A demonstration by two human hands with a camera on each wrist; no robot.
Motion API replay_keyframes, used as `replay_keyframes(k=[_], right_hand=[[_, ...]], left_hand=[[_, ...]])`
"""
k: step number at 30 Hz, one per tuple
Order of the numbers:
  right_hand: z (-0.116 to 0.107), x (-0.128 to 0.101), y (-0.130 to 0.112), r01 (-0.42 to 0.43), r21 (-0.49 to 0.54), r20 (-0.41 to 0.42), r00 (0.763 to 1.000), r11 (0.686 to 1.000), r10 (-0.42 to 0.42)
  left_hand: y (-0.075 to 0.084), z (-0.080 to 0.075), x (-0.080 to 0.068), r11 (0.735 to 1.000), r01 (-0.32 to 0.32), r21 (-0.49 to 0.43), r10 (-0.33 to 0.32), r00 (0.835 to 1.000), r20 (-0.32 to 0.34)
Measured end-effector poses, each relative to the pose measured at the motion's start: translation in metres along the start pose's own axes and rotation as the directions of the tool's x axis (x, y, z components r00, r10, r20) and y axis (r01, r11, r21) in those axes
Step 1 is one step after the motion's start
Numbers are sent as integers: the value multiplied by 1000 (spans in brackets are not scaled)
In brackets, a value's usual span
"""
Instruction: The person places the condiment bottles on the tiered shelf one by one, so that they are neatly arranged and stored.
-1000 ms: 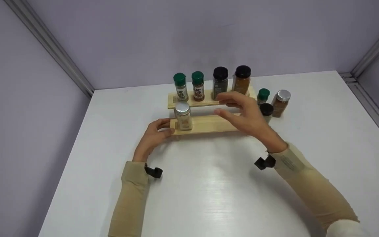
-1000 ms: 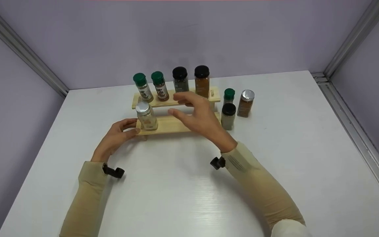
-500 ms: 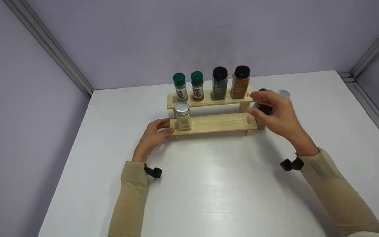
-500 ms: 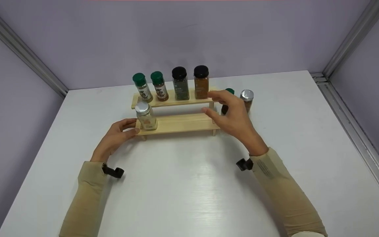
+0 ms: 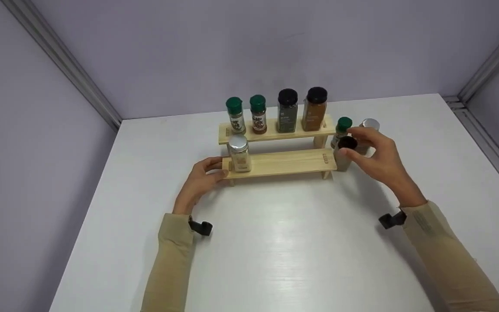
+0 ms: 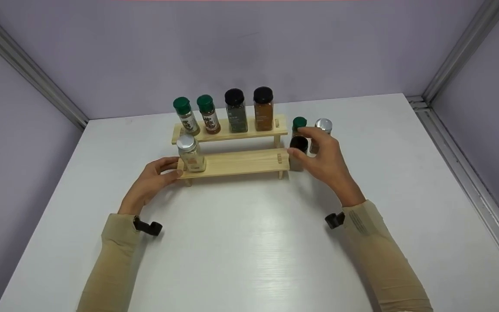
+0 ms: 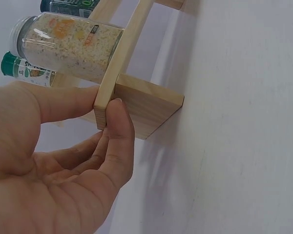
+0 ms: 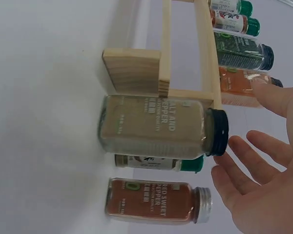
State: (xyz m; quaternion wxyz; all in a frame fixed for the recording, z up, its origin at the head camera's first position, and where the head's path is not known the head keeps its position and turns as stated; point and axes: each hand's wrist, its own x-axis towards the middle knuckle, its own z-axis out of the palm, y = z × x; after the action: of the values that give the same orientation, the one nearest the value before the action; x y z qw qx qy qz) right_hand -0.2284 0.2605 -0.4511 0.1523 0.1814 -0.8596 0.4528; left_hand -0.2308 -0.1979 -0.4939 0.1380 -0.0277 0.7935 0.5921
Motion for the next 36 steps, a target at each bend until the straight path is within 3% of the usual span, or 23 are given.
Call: replay_keyframes(k=[12, 17, 23, 36], right_hand=[[5, -8, 26, -187, 42, 79, 980, 981, 183], [8, -4, 31, -194, 73, 93, 978, 978, 186], [13, -1, 35, -213, 96, 98, 974, 972, 203], [15, -1, 36, -230, 94, 86, 971, 969, 222]], left_hand=[[-1, 3, -2, 1000, -3, -22, 3, 1000, 4], [0, 2, -1, 999, -21, -28, 21, 1000, 7], [2, -1, -4, 1000, 7, 6, -6, 1000, -14], [3, 0, -2, 1000, 22, -11, -22, 1000, -11]])
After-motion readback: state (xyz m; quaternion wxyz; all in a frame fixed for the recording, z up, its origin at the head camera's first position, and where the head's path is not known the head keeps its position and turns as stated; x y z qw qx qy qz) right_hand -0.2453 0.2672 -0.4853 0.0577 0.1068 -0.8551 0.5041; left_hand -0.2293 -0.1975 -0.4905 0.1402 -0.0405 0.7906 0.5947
